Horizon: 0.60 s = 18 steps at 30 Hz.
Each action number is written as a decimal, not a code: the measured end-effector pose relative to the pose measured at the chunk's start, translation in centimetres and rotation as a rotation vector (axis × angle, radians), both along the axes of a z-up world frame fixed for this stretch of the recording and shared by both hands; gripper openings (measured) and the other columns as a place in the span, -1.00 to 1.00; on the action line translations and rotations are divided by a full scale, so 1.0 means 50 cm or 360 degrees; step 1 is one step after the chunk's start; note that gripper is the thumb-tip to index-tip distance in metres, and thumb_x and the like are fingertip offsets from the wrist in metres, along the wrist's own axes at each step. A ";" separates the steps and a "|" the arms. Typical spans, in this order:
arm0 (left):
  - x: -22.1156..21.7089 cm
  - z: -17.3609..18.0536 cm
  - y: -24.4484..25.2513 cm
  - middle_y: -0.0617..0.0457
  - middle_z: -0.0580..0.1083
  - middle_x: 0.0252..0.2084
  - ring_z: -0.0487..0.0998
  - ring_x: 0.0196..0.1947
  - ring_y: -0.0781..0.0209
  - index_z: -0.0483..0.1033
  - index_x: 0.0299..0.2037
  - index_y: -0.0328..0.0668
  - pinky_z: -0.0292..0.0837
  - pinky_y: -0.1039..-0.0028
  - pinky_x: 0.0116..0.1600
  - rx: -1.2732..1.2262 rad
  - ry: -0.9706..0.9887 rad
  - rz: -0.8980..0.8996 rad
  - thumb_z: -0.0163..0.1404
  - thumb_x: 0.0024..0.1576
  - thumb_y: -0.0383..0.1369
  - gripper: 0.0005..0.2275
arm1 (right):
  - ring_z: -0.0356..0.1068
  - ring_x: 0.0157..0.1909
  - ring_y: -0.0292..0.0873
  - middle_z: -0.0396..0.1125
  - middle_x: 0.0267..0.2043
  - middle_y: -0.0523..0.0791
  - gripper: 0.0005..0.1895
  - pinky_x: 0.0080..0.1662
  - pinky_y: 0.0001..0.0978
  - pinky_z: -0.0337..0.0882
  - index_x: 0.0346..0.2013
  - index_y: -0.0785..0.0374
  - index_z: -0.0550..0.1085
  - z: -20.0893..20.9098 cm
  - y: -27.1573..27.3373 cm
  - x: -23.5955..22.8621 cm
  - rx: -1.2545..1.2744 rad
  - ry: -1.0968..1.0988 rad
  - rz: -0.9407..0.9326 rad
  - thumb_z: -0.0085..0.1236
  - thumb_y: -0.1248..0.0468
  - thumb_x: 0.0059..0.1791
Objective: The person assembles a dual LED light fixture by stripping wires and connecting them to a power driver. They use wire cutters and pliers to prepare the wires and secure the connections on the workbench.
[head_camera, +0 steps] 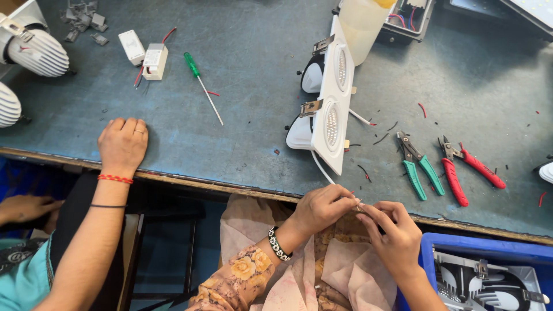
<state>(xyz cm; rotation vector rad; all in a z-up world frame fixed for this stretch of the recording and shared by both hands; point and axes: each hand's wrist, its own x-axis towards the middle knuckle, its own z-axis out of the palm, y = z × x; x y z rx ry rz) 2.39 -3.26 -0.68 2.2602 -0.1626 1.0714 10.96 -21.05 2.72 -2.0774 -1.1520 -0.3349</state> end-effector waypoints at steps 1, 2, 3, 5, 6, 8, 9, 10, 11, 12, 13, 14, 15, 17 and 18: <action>-0.001 0.000 -0.001 0.08 0.51 -0.21 0.59 -0.27 0.16 0.56 -0.17 -0.13 0.51 0.42 -0.22 -0.0010 0.0000 0.0005 0.19 0.13 -0.44 -0.89 | 0.37 -0.44 -0.20 0.40 -0.26 -0.09 -0.72 -0.37 -0.39 0.37 -0.19 0.15 0.63 0.001 0.006 0.002 -0.0015 -0.0010 0.0010 0.41 0.34 -0.18; -0.001 0.000 -0.001 0.08 0.51 -0.22 0.59 -0.27 0.17 0.56 -0.18 -0.14 0.51 0.42 -0.22 -0.0024 0.0010 0.0008 0.19 0.14 -0.43 -0.89 | 0.39 -0.42 -0.21 0.40 -0.25 -0.10 -0.74 -0.35 -0.39 0.38 -0.19 0.15 0.62 0.001 0.009 0.003 -0.0005 -0.0041 0.0043 0.40 0.35 -0.17; -0.002 0.000 -0.002 0.08 0.50 -0.23 0.59 -0.27 0.17 0.55 -0.18 -0.14 0.51 0.42 -0.22 -0.0039 0.0019 0.0010 0.19 0.15 -0.43 -0.90 | 0.41 -0.40 -0.21 0.41 -0.25 -0.11 -0.76 -0.33 -0.38 0.38 -0.20 0.15 0.62 0.001 0.013 0.004 0.0005 -0.0072 0.0076 0.38 0.36 -0.16; -0.002 0.000 -0.003 0.08 0.50 -0.24 0.59 -0.28 0.16 0.55 -0.18 -0.15 0.51 0.42 -0.21 -0.0062 0.0016 0.0010 0.20 0.15 -0.43 -0.89 | 0.41 -0.39 -0.20 0.41 -0.26 -0.12 -0.78 -0.31 -0.36 0.39 -0.22 0.16 0.61 0.000 0.015 0.006 0.0008 -0.0130 0.0101 0.37 0.38 -0.15; -0.001 0.000 -0.004 0.08 0.50 -0.24 0.59 -0.27 0.16 0.55 -0.18 -0.15 0.51 0.42 -0.21 -0.0071 0.0004 0.0010 0.20 0.15 -0.42 -0.89 | 0.40 -0.40 -0.18 0.41 -0.27 -0.13 -0.79 -0.32 -0.35 0.38 -0.24 0.16 0.61 0.000 0.015 0.007 0.0001 -0.0158 0.0095 0.37 0.38 -0.15; 0.000 0.001 -0.004 0.08 0.49 -0.24 0.59 -0.28 0.15 0.55 -0.18 -0.14 0.50 0.41 -0.21 -0.0085 -0.0013 0.0010 0.20 0.14 -0.42 -0.88 | 0.40 -0.40 -0.15 0.41 -0.28 -0.13 -0.81 -0.31 -0.33 0.38 -0.25 0.18 0.60 0.000 0.016 0.008 0.0007 -0.0199 0.0094 0.36 0.38 -0.15; 0.001 0.001 -0.004 0.08 0.49 -0.24 0.59 -0.28 0.15 0.55 -0.17 -0.14 0.50 0.41 -0.21 -0.0090 -0.0018 0.0010 0.20 0.14 -0.42 -0.88 | 0.41 -0.38 -0.14 0.41 -0.27 -0.13 -0.82 -0.30 -0.32 0.38 -0.25 0.19 0.59 0.000 0.018 0.008 0.0020 -0.0210 0.0098 0.36 0.38 -0.14; 0.001 0.000 -0.004 0.08 0.49 -0.25 0.59 -0.28 0.15 0.55 -0.17 -0.14 0.50 0.41 -0.21 -0.0095 -0.0020 0.0011 0.20 0.13 -0.42 -0.88 | 0.42 -0.36 -0.13 0.41 -0.27 -0.13 -0.82 -0.29 -0.32 0.39 -0.25 0.20 0.58 -0.001 0.019 0.008 0.0034 -0.0221 0.0103 0.35 0.37 -0.13; 0.001 0.000 -0.004 0.08 0.49 -0.25 0.59 -0.28 0.15 0.54 -0.18 -0.14 0.50 0.41 -0.21 -0.0093 -0.0012 0.0011 0.20 0.13 -0.42 -0.88 | 0.43 -0.36 -0.12 0.41 -0.27 -0.12 -0.84 -0.30 -0.33 0.39 -0.25 0.22 0.57 -0.001 0.021 0.008 0.0026 -0.0196 0.0092 0.34 0.38 -0.11; 0.001 -0.001 -0.004 0.08 0.49 -0.25 0.58 -0.29 0.15 0.54 -0.19 -0.14 0.50 0.40 -0.22 -0.0093 -0.0002 0.0011 0.20 0.13 -0.42 -0.88 | 0.43 -0.37 -0.12 0.41 -0.26 -0.11 -0.85 -0.31 -0.33 0.39 -0.26 0.23 0.56 -0.001 0.022 0.007 0.0019 -0.0171 0.0081 0.33 0.38 -0.10; 0.001 -0.002 -0.004 0.08 0.49 -0.25 0.58 -0.29 0.14 0.54 -0.20 -0.14 0.49 0.40 -0.22 -0.0092 0.0007 0.0012 0.21 0.13 -0.42 -0.88 | 0.44 -0.37 -0.12 0.42 -0.26 -0.10 -0.86 -0.32 -0.34 0.39 -0.27 0.24 0.55 -0.002 0.024 0.007 0.0011 -0.0146 0.0070 0.32 0.39 -0.09; 0.001 -0.003 -0.004 0.08 0.49 -0.25 0.58 -0.29 0.15 0.54 -0.20 -0.14 0.49 0.40 -0.22 -0.0095 0.0015 0.0019 0.20 0.13 -0.42 -0.89 | 0.43 -0.39 -0.11 0.42 -0.27 -0.09 -0.87 -0.33 -0.33 0.38 -0.28 0.25 0.55 -0.002 0.025 0.007 -0.0011 -0.0137 0.0058 0.32 0.40 -0.09; 0.001 -0.003 -0.004 0.09 0.48 -0.26 0.58 -0.29 0.15 0.53 -0.21 -0.13 0.49 0.40 -0.22 -0.0099 0.0023 0.0026 0.20 0.13 -0.42 -0.89 | 0.42 -0.41 -0.10 0.43 -0.27 -0.09 -0.88 -0.35 -0.33 0.38 -0.28 0.26 0.55 -0.003 0.026 0.007 -0.0033 -0.0128 0.0046 0.31 0.40 -0.10; 0.002 -0.004 -0.005 0.10 0.48 -0.27 0.57 -0.30 0.16 0.54 -0.21 -0.12 0.48 0.40 -0.24 -0.0084 0.0024 0.0052 0.20 0.13 -0.42 -0.89 | 0.42 -0.44 -0.11 0.43 -0.28 -0.08 -0.90 -0.37 -0.34 0.37 -0.30 0.27 0.55 -0.007 0.027 0.007 -0.0050 -0.0088 0.0019 0.30 0.40 -0.09; 0.002 -0.005 -0.005 0.10 0.48 -0.28 0.57 -0.31 0.17 0.55 -0.21 -0.11 0.47 0.40 -0.25 -0.0066 0.0016 0.0067 0.21 0.13 -0.41 -0.89 | 0.42 -0.44 -0.12 0.43 -0.28 -0.08 -0.91 -0.38 -0.36 0.37 -0.30 0.28 0.54 -0.012 0.027 0.007 -0.0045 -0.0058 0.0002 0.30 0.39 -0.08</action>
